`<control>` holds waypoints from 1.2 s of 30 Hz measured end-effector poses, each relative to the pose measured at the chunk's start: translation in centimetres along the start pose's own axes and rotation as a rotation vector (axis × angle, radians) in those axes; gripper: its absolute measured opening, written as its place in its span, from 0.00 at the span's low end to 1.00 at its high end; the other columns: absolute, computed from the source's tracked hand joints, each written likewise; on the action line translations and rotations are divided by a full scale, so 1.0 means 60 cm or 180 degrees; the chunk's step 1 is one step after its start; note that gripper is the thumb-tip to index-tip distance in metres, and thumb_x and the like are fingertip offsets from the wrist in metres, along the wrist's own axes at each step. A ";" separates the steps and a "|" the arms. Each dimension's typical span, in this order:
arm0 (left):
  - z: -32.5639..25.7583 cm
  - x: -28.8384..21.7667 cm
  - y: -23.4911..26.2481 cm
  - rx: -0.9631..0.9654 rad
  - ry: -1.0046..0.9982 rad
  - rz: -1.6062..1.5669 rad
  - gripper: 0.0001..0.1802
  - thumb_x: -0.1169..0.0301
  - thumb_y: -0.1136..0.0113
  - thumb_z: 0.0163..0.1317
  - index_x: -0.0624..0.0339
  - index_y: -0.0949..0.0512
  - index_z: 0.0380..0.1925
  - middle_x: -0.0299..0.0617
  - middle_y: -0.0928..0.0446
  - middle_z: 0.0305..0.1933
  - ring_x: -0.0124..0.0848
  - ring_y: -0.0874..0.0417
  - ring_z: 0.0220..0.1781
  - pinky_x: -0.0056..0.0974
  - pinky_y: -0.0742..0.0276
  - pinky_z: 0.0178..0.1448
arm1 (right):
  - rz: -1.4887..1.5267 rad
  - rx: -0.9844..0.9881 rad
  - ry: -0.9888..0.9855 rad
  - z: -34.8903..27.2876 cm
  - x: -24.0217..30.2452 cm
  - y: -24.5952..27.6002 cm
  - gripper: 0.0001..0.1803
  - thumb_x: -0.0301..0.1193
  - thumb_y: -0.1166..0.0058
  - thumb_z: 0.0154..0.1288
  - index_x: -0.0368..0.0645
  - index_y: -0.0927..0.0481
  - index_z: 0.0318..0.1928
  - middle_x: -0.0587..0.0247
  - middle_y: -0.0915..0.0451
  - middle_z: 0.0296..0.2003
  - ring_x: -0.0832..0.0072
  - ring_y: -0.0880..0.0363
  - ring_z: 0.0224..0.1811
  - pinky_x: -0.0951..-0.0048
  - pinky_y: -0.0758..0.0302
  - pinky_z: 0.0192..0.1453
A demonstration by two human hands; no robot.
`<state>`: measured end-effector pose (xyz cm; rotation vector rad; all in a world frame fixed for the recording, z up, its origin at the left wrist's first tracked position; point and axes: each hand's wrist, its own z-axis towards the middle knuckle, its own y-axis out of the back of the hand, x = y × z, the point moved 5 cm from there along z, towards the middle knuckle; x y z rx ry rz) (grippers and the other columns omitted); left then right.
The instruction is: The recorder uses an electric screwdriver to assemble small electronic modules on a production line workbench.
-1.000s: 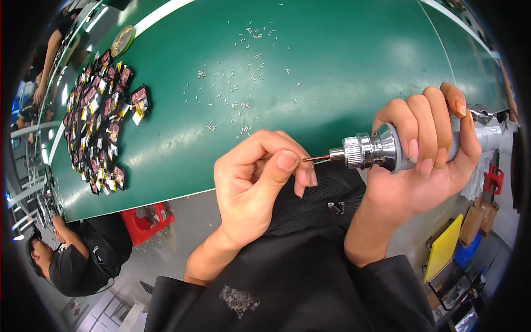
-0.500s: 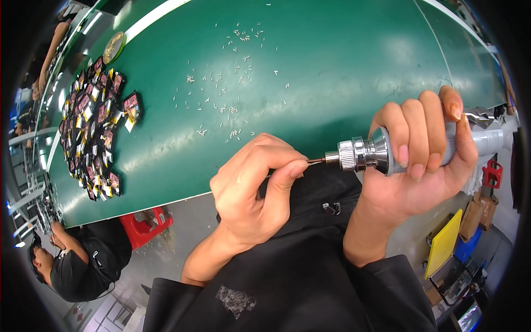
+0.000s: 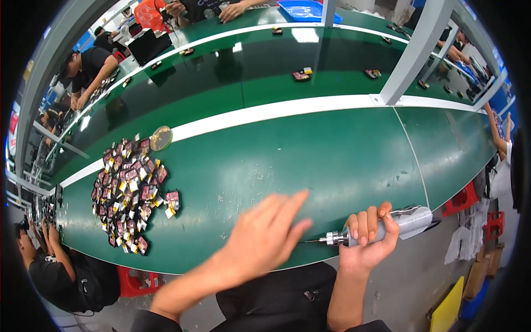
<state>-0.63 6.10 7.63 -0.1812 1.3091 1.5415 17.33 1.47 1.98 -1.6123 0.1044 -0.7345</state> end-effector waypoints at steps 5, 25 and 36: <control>0.207 0.112 -0.013 -0.0053 -0.0350 0.1195 0.08 0.74 0.47 0.63 0.65 0.28 0.41 0.54 0.23 0.30 0.53 0.20 0.37 0.50 0.26 0.38 | 0.0148 -0.0100 -0.0141 0.016 -0.011 0.021 0.06 0.31 0.57 0.66 0.44 0.34 0.33 0.72 0.42 0.13 0.81 0.44 0.12 0.74 0.38 0.21; 0.337 0.180 -0.082 0.0438 -0.1010 0.1272 0.17 0.73 0.39 0.58 0.67 0.26 0.47 0.52 0.24 0.45 0.48 0.23 0.48 0.45 0.26 0.53 | 0.0121 0.0302 -0.0834 0.012 -0.007 0.038 0.05 0.31 0.60 0.66 0.45 0.35 0.38 0.68 0.40 0.13 0.76 0.41 0.12 0.70 0.35 0.25; 0.101 0.029 -0.119 0.1264 -0.1041 0.0338 0.18 0.82 0.38 0.52 0.66 0.27 0.44 0.46 0.25 0.46 0.45 0.24 0.43 0.42 0.26 0.47 | -0.0088 0.0693 -0.1320 -0.054 -0.001 0.033 0.05 0.31 0.57 0.65 0.44 0.35 0.35 0.70 0.38 0.13 0.78 0.37 0.12 0.71 0.31 0.26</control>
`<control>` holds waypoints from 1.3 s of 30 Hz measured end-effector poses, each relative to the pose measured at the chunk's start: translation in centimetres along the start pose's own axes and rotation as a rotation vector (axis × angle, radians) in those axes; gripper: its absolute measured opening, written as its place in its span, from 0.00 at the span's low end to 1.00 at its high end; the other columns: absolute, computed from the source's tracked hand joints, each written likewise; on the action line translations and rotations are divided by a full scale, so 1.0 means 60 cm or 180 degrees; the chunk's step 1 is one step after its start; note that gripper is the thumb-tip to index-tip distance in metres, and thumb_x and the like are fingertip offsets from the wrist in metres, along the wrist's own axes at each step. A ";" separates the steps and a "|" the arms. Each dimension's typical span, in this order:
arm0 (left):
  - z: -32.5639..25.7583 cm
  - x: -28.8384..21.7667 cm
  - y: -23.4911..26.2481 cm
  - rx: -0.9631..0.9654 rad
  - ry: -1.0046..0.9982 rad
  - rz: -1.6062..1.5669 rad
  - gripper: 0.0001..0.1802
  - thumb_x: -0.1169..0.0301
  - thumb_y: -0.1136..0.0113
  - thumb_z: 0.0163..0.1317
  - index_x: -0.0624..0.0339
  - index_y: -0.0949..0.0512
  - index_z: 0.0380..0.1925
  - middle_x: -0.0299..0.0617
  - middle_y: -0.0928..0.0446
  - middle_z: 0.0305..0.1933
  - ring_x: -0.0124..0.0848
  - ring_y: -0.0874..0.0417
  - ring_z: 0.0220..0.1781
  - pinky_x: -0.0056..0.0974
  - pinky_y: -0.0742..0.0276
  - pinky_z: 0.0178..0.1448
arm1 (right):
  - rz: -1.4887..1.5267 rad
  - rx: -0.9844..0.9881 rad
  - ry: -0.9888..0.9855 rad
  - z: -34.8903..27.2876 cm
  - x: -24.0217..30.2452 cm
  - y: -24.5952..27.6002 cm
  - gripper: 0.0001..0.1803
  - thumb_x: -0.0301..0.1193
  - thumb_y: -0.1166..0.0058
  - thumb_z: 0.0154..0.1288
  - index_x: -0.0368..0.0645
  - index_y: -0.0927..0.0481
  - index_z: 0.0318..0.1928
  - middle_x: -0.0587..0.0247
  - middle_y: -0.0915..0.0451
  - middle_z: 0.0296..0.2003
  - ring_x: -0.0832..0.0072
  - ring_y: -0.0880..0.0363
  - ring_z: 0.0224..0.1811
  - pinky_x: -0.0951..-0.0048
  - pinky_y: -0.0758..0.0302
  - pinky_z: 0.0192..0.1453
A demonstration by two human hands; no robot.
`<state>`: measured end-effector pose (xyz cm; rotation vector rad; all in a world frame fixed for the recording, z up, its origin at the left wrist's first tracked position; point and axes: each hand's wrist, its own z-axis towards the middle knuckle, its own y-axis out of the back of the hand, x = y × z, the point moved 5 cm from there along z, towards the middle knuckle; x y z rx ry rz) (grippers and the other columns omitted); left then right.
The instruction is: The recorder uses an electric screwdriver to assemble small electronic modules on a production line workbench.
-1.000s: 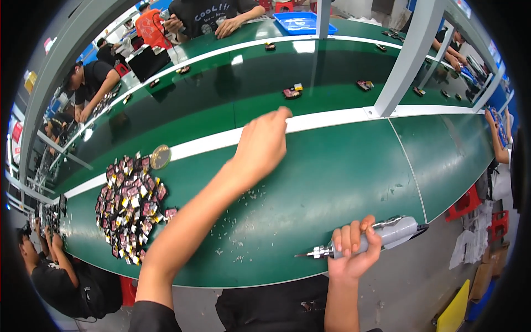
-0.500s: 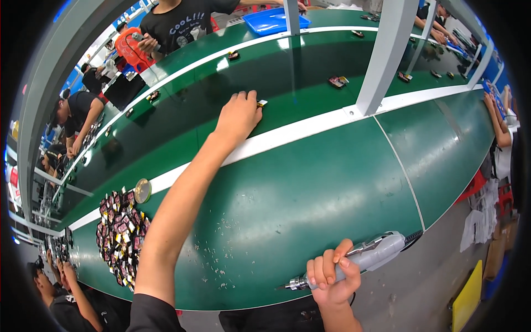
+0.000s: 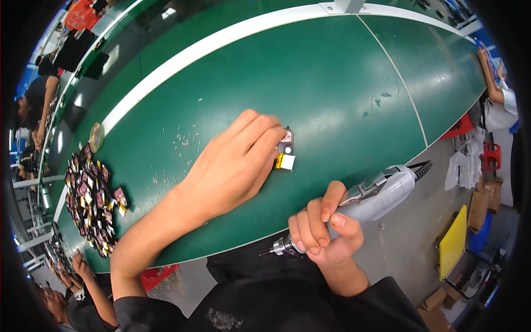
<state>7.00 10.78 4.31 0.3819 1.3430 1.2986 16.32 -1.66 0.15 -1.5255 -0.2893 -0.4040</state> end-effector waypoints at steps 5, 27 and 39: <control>0.000 -0.004 -0.004 0.0118 0.0136 0.0141 0.14 0.80 0.37 0.51 0.67 0.25 0.40 0.46 0.24 0.43 0.43 0.23 0.42 0.42 0.25 0.45 | -0.0157 -0.0101 -0.0029 -0.019 -0.010 -0.008 0.05 0.31 0.58 0.65 0.44 0.35 0.35 0.70 0.38 0.13 0.78 0.38 0.12 0.71 0.31 0.26; -0.096 -0.113 -0.062 -0.0113 -0.0794 0.0819 0.22 0.79 0.40 0.36 0.83 0.24 0.36 0.65 0.24 0.46 0.48 0.19 0.44 0.41 0.18 0.40 | -0.0968 0.0129 0.0425 -0.024 0.082 -0.051 0.07 0.31 0.54 0.65 0.43 0.36 0.36 0.69 0.36 0.13 0.80 0.40 0.10 0.73 0.36 0.18; -0.101 -0.105 -0.068 -0.0197 -0.0883 0.1109 0.23 0.78 0.39 0.34 0.83 0.22 0.35 0.64 0.22 0.44 0.48 0.18 0.44 0.40 0.17 0.43 | -0.1607 0.0685 0.0458 0.069 0.125 -0.026 0.09 0.33 0.58 0.67 0.40 0.32 0.41 0.72 0.37 0.15 0.81 0.38 0.15 0.75 0.37 0.29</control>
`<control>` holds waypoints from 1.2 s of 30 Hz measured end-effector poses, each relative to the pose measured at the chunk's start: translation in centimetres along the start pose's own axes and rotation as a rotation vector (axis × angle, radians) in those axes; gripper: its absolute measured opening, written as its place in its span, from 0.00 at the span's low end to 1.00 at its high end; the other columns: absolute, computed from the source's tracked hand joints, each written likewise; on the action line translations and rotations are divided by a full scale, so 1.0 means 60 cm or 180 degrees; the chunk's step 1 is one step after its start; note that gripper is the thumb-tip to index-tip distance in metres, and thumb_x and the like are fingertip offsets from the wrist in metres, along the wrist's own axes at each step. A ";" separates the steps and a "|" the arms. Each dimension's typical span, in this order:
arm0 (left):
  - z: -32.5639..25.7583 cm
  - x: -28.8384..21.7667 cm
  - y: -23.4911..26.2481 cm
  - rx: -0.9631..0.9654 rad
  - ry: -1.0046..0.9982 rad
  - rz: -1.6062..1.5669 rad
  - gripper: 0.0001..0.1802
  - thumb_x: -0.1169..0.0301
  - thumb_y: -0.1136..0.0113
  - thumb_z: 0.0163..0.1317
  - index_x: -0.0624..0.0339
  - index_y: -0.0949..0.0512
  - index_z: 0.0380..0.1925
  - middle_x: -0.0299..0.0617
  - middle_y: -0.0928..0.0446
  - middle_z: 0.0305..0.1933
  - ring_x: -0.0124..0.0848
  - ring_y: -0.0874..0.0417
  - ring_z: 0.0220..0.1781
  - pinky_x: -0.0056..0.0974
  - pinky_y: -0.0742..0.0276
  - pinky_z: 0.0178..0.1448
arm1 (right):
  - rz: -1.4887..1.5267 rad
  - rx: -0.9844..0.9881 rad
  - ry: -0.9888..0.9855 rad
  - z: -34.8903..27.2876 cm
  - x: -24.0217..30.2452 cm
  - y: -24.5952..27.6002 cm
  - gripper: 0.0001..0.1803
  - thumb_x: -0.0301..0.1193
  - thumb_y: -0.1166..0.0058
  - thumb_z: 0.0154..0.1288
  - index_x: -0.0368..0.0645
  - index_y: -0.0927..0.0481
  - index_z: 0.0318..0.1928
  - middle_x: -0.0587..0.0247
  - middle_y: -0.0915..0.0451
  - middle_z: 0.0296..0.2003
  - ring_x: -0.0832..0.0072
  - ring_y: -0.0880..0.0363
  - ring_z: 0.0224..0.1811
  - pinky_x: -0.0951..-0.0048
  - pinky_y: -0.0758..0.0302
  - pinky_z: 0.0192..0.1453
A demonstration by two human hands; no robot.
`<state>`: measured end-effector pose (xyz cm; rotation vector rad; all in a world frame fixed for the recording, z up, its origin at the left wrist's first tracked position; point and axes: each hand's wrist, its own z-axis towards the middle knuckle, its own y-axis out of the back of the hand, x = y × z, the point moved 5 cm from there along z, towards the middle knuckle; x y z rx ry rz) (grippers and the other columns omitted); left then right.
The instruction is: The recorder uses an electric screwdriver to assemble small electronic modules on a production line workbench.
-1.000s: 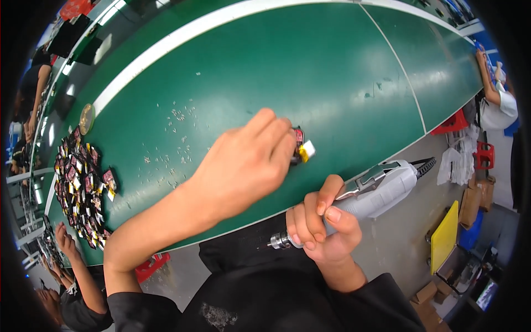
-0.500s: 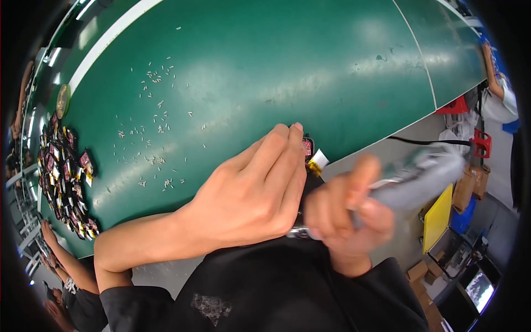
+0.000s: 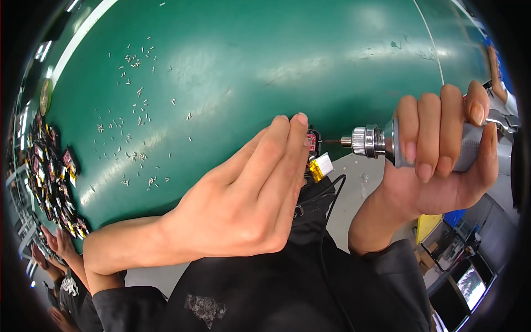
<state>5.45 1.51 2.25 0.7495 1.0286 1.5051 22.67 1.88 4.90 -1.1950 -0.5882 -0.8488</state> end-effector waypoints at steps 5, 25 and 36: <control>0.002 -0.003 -0.002 -0.0030 0.0025 -0.0026 0.22 0.77 0.38 0.36 0.83 0.22 0.34 0.63 0.21 0.43 0.48 0.18 0.43 0.40 0.17 0.44 | -0.0034 -0.0186 0.0019 0.000 -0.009 0.000 0.08 0.33 0.57 0.66 0.41 0.33 0.39 0.73 0.38 0.14 0.81 0.40 0.13 0.75 0.38 0.27; -0.005 -0.018 0.018 0.0069 -0.0152 0.0589 0.17 0.63 0.49 0.32 0.69 0.26 0.17 0.46 0.31 0.21 0.41 0.31 0.31 0.39 0.30 0.37 | -0.0343 0.0061 0.0031 0.012 -0.044 -0.051 0.09 0.32 0.55 0.66 0.46 0.41 0.31 0.76 0.41 0.14 0.87 0.45 0.12 0.81 0.42 0.23; -0.145 0.045 0.163 -0.0539 0.1346 -0.0534 0.15 0.78 0.44 0.49 0.72 0.27 0.39 0.54 0.27 0.46 0.50 0.23 0.48 0.45 0.22 0.51 | 0.0680 0.0180 0.0527 0.000 -0.032 -0.049 0.12 0.28 0.48 0.63 0.40 0.36 0.42 0.73 0.39 0.09 0.84 0.44 0.08 0.84 0.39 0.17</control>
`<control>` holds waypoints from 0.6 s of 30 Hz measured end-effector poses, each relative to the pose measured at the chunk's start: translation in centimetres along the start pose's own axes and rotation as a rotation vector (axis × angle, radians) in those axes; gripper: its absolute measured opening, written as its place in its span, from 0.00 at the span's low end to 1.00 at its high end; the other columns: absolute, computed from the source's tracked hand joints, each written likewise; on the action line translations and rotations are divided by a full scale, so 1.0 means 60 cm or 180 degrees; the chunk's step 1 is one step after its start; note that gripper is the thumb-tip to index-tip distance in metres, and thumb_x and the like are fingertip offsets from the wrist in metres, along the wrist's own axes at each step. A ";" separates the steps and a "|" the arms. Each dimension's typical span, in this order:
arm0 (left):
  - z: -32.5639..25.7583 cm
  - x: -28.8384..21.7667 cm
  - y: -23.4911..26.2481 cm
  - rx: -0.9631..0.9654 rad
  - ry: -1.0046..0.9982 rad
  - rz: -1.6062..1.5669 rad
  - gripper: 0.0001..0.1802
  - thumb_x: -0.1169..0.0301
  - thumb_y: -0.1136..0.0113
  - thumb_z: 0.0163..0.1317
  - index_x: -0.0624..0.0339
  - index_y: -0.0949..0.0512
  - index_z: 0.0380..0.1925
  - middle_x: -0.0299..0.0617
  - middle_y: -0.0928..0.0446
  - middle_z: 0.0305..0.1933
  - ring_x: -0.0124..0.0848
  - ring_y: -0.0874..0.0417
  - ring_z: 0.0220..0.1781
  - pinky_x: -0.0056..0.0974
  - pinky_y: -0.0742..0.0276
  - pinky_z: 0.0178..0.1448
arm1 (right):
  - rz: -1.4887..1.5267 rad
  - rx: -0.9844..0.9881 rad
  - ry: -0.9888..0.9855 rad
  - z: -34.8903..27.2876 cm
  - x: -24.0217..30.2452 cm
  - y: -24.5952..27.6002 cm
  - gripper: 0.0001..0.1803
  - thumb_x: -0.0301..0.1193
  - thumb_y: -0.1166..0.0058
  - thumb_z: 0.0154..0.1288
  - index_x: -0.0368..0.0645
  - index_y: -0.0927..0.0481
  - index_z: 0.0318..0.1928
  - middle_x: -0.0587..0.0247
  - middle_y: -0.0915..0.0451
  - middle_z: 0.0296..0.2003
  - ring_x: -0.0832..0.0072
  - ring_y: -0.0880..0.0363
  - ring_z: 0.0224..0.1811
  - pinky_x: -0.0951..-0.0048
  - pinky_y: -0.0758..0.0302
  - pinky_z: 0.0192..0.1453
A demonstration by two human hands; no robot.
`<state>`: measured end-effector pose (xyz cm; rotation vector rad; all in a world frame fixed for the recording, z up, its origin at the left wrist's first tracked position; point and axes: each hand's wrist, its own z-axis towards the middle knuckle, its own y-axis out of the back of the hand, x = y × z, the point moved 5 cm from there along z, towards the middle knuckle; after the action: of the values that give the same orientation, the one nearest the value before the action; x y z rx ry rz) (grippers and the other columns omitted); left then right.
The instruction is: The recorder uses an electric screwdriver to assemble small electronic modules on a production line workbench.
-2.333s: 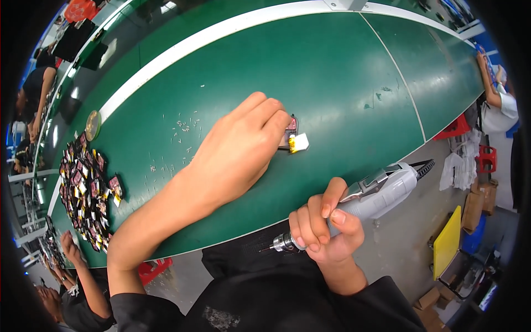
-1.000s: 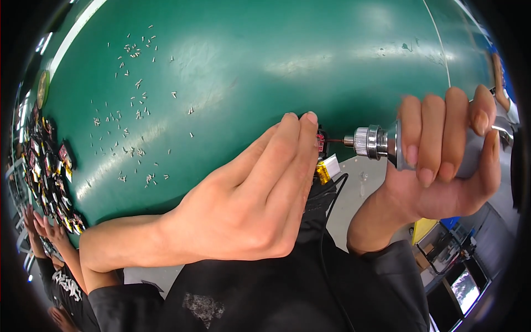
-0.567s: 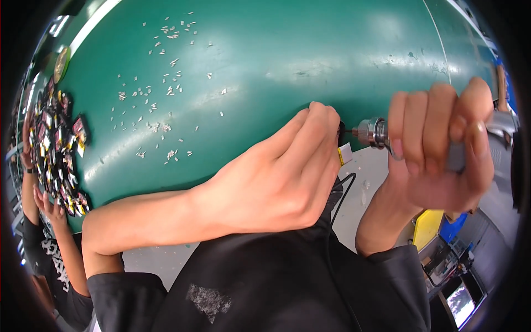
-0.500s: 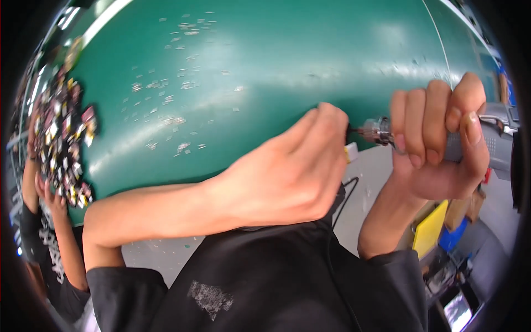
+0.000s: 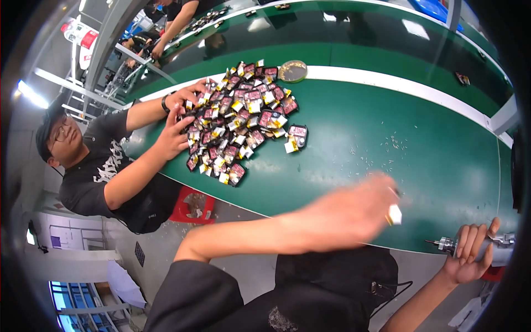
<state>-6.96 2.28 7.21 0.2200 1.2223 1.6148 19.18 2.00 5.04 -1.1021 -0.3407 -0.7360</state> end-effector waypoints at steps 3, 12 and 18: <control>-0.065 0.110 0.143 -0.0717 0.0751 0.1743 0.18 0.81 0.40 0.51 0.67 0.25 0.45 0.51 0.22 0.48 0.48 0.21 0.50 0.47 0.25 0.54 | 0.0110 -0.0465 -0.0069 -0.013 -0.010 0.020 0.09 0.28 0.53 0.66 0.39 0.35 0.43 0.73 0.42 0.10 0.83 0.46 0.10 0.79 0.40 0.20; -0.151 0.209 0.227 -0.0660 0.1640 0.3208 0.16 0.75 0.44 0.62 0.67 0.26 0.50 0.53 0.25 0.54 0.51 0.27 0.58 0.49 0.33 0.62 | 0.0514 -0.0771 -0.0561 -0.033 -0.076 0.026 0.06 0.29 0.55 0.67 0.41 0.33 0.41 0.72 0.41 0.13 0.82 0.45 0.11 0.76 0.40 0.21; -0.023 0.144 0.074 -0.0226 0.1022 0.1351 0.15 0.81 0.36 0.53 0.65 0.22 0.42 0.47 0.24 0.45 0.45 0.22 0.48 0.43 0.26 0.51 | 0.0594 -0.0806 -0.0625 -0.033 -0.078 0.029 0.06 0.29 0.56 0.67 0.41 0.34 0.40 0.71 0.40 0.14 0.82 0.43 0.11 0.75 0.37 0.23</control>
<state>-14.33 8.74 6.50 0.1881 1.4237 2.1199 16.79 2.35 0.24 -1.4307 -0.3110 -0.5149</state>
